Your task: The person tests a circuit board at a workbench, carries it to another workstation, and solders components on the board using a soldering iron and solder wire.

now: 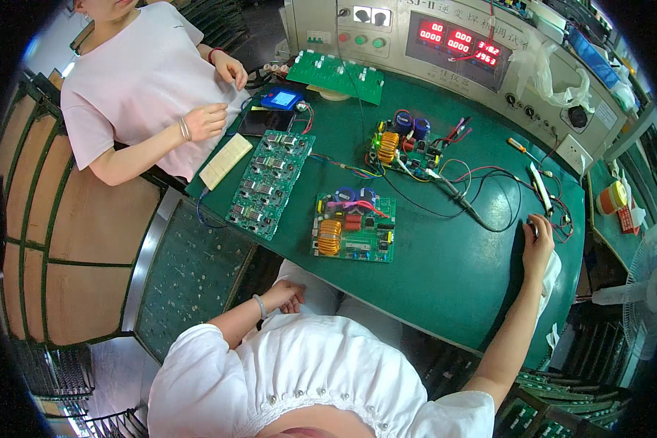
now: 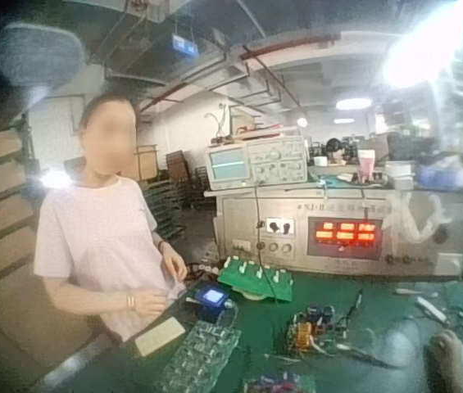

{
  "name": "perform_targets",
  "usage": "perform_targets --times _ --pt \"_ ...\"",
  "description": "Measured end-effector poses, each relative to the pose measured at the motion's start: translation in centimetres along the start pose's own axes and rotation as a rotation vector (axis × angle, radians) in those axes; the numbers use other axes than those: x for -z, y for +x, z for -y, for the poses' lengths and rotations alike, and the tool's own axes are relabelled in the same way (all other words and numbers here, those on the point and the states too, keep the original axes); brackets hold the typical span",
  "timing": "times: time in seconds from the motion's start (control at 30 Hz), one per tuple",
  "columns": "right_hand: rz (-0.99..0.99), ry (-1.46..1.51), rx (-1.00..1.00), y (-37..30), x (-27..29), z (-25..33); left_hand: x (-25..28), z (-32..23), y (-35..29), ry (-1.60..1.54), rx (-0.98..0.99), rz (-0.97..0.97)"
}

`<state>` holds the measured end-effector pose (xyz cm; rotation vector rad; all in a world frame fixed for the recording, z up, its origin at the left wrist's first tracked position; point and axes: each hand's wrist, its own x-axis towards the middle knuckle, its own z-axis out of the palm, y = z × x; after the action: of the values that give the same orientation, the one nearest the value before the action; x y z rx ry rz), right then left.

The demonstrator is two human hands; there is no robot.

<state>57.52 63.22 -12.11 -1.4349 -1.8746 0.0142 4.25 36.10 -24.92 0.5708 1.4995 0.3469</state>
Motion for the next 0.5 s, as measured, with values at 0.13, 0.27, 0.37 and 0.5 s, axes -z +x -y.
perform_targets --times 0.13,0.27,0.37,0.5 --pt "-0.007 -0.021 0.009 -0.05 -0.02 -0.24 -0.05 -0.20 -0.23 -0.008 -0.009 0.002" --pt "-0.009 0.015 -0.028 -0.07 -0.01 -0.21 -0.04 0.05 0.04 -0.011 0.007 -0.003" --pt "0.000 -0.013 -0.021 -0.04 -0.03 -0.50 -0.03 0.10 0.11 -0.010 0.005 -0.002" --pt "0.015 0.006 -0.033 -0.15 -0.04 -0.72 -0.05 0.06 0.10 -0.004 0.002 -0.008"
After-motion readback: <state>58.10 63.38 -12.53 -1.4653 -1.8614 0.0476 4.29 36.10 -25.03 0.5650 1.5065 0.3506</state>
